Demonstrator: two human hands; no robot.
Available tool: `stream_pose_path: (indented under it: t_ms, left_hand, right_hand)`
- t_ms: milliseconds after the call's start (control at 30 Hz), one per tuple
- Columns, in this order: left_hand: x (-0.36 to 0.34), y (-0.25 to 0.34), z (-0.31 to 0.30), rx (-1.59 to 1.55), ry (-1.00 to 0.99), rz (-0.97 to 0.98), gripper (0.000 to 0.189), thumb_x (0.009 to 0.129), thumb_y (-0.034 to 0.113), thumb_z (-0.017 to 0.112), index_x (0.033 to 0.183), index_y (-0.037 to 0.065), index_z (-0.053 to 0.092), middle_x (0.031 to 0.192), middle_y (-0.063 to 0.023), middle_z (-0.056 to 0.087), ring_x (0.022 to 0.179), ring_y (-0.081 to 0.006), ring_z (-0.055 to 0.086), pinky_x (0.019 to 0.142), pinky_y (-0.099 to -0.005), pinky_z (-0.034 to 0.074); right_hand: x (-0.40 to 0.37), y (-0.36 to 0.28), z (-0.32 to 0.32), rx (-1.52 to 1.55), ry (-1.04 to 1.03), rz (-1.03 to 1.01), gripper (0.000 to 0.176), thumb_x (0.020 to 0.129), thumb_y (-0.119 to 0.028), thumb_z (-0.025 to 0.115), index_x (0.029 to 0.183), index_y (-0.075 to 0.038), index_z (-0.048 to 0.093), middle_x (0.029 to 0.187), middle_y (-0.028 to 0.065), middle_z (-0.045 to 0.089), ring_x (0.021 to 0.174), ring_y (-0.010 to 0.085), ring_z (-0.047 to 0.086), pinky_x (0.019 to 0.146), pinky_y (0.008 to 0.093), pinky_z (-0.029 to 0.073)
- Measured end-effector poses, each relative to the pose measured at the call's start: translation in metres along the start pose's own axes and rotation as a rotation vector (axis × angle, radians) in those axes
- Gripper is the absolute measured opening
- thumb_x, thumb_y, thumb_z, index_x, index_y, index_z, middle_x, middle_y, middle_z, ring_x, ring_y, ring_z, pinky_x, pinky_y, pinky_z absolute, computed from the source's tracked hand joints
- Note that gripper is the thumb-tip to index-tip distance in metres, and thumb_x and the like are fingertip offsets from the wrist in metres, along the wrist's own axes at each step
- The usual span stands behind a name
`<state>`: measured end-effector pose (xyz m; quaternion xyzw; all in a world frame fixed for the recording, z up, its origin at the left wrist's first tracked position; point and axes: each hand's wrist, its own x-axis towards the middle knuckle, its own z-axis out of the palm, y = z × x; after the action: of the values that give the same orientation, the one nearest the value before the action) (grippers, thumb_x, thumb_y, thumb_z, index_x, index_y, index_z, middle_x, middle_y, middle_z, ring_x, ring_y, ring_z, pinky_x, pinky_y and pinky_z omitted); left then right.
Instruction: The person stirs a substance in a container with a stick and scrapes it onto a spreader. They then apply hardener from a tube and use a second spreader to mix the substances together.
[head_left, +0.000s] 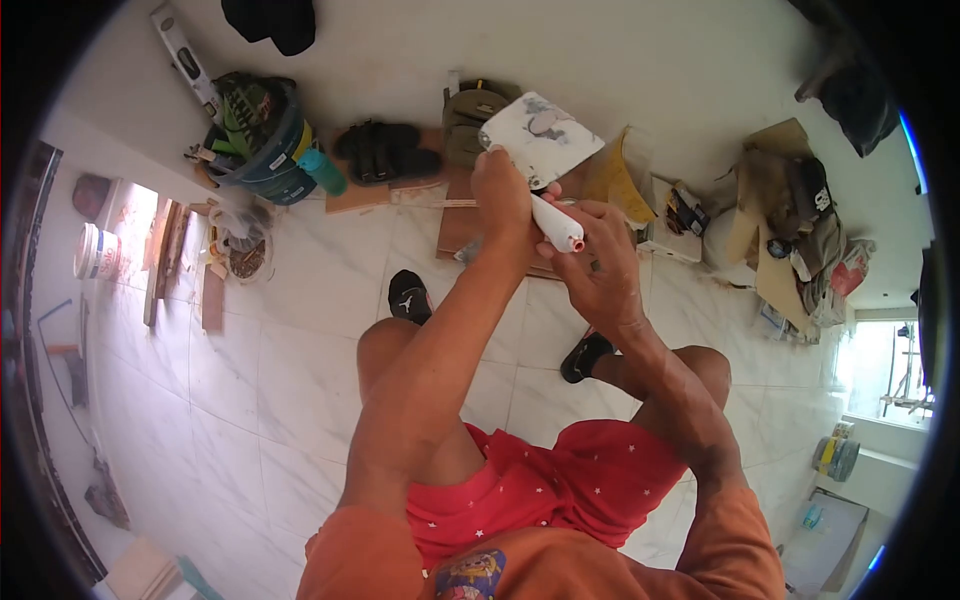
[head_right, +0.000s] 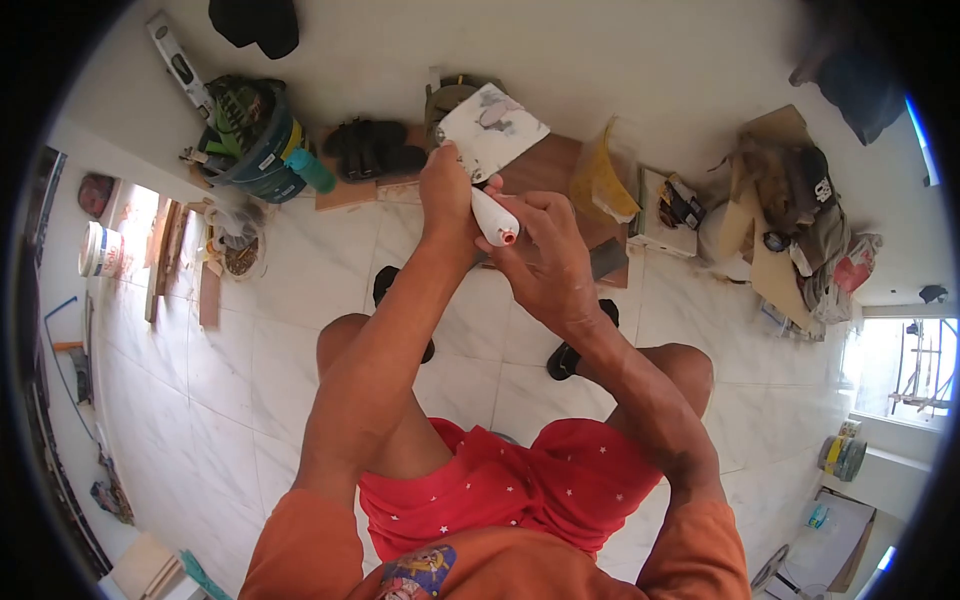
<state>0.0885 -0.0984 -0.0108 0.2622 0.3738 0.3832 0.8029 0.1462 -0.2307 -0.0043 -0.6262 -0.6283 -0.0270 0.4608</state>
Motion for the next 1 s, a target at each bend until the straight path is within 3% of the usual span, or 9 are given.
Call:
stream_pose_path:
  t_ms: [200, 300, 400, 433, 500, 600, 667, 900, 1000]
  left_hand:
    - [0.025, -0.027, -0.008, 0.214, -0.05, 0.193, 0.031, 0.104, 0.029, 0.035, 0.116, 0.004, 0.05, 0.096, -0.0109, 0.06, 0.064, -0.0213, 0.059, 0.055, -0.0361, 0.052]
    - [-0.012, -0.002, 0.012, 0.001, -0.066, 0.114, 0.031, 0.104, 0.027, 0.04, 0.106, 0.0, 0.055, 0.095, -0.0111, 0.061, 0.081, -0.0164, 0.055, 0.078, -0.0327, 0.047]
    - [-0.006, -0.003, 0.0, 0.259, -0.117, 0.387, 0.029, 0.106, 0.026, 0.041, 0.107, 0.001, 0.055, 0.092, -0.0065, 0.058, 0.082, -0.013, 0.053, 0.079, -0.0299, 0.047]
    - [-0.009, -0.002, -0.002, 0.223, -0.169, 0.349, 0.029, 0.107, 0.027, 0.041, 0.108, 0.001, 0.056, 0.091, -0.0053, 0.057, 0.082, -0.0119, 0.053, 0.079, -0.0294, 0.047]
    - [-0.022, -0.003, -0.01, 0.15, -0.269, 0.261, 0.029, 0.108, 0.027, 0.041, 0.108, 0.002, 0.056, 0.089, -0.0029, 0.056, 0.083, -0.0099, 0.052, 0.078, -0.0286, 0.046]
    - [-0.037, -0.017, -0.025, 0.235, -0.35, 0.259, 0.034, 0.107, 0.034, 0.043, 0.116, 0.004, 0.056, 0.1, -0.0053, 0.061, 0.075, -0.012, 0.063, 0.055, -0.029, 0.056]
    - [-0.068, -0.016, -0.024, 0.265, -0.402, 0.221, 0.034, 0.107, 0.034, 0.043, 0.117, 0.005, 0.057, 0.099, -0.0038, 0.061, 0.074, -0.0107, 0.062, 0.055, -0.0281, 0.056]
    - [-0.099, -0.056, -0.033, 0.535, -0.604, 0.289, 0.03, 0.108, 0.03, 0.043, 0.117, 0.006, 0.058, 0.092, -0.0001, 0.06, 0.071, -0.0057, 0.059, 0.057, -0.0258, 0.054]
    - [-0.113, -0.064, -0.03, 0.436, -0.675, 0.355, 0.029, 0.108, 0.03, 0.043, 0.116, 0.006, 0.058, 0.089, 0.0002, 0.059, 0.068, -0.0049, 0.058, 0.053, -0.0241, 0.052]
  right_hand:
    - [-0.005, 0.0, -0.009, 0.044, 0.038, 0.026, 0.045, 0.083, 0.001, 0.075, 0.125, -0.003, 0.059, 0.115, 0.0166, 0.059, 0.104, 0.0268, 0.061, 0.084, 0.0327, 0.053]
    - [-0.023, -0.006, -0.024, 0.167, 0.055, 0.115, 0.034, 0.09, 0.0, 0.068, 0.122, 0.002, 0.057, 0.119, 0.0171, 0.062, 0.103, 0.0223, 0.063, 0.085, 0.0306, 0.053]
    - [-0.049, -0.03, -0.052, 0.529, 0.052, 0.523, 0.029, 0.096, -0.003, 0.061, 0.123, 0.004, 0.054, 0.118, 0.0158, 0.065, 0.1, 0.0173, 0.064, 0.085, 0.0287, 0.053]
    - [-0.052, -0.042, -0.062, 0.61, 0.089, 0.544, 0.029, 0.099, -0.006, 0.058, 0.125, 0.004, 0.05, 0.113, 0.0132, 0.067, 0.098, 0.0147, 0.065, 0.082, 0.0284, 0.053]
    - [-0.063, -0.045, -0.096, 0.563, 0.007, 0.639, 0.03, 0.1, -0.007, 0.057, 0.126, 0.003, 0.048, 0.11, 0.0125, 0.068, 0.096, 0.0148, 0.065, 0.08, 0.0281, 0.053]
    - [-0.065, -0.067, -0.144, 0.313, -0.071, 0.715, 0.027, 0.1, -0.01, 0.058, 0.123, 0.002, 0.051, 0.104, 0.0119, 0.067, 0.086, 0.0116, 0.063, 0.074, 0.0273, 0.051]
    - [-0.058, -0.076, -0.175, 0.131, -0.157, 0.709, 0.025, 0.099, -0.011, 0.06, 0.12, 0.001, 0.054, 0.1, 0.0111, 0.065, 0.081, 0.0113, 0.063, 0.071, 0.0276, 0.05]
    - [-0.023, -0.114, -0.228, -0.627, -0.497, 0.325, 0.036, 0.092, -0.02, 0.07, 0.119, 0.002, 0.058, 0.098, 0.0182, 0.061, 0.079, 0.0387, 0.062, 0.072, 0.0429, 0.048]
    - [-0.017, -0.13, -0.233, -0.575, -0.513, 0.365, 0.035, 0.093, -0.019, 0.068, 0.12, 0.001, 0.059, 0.096, 0.0195, 0.066, 0.081, 0.0379, 0.063, 0.071, 0.0431, 0.048]
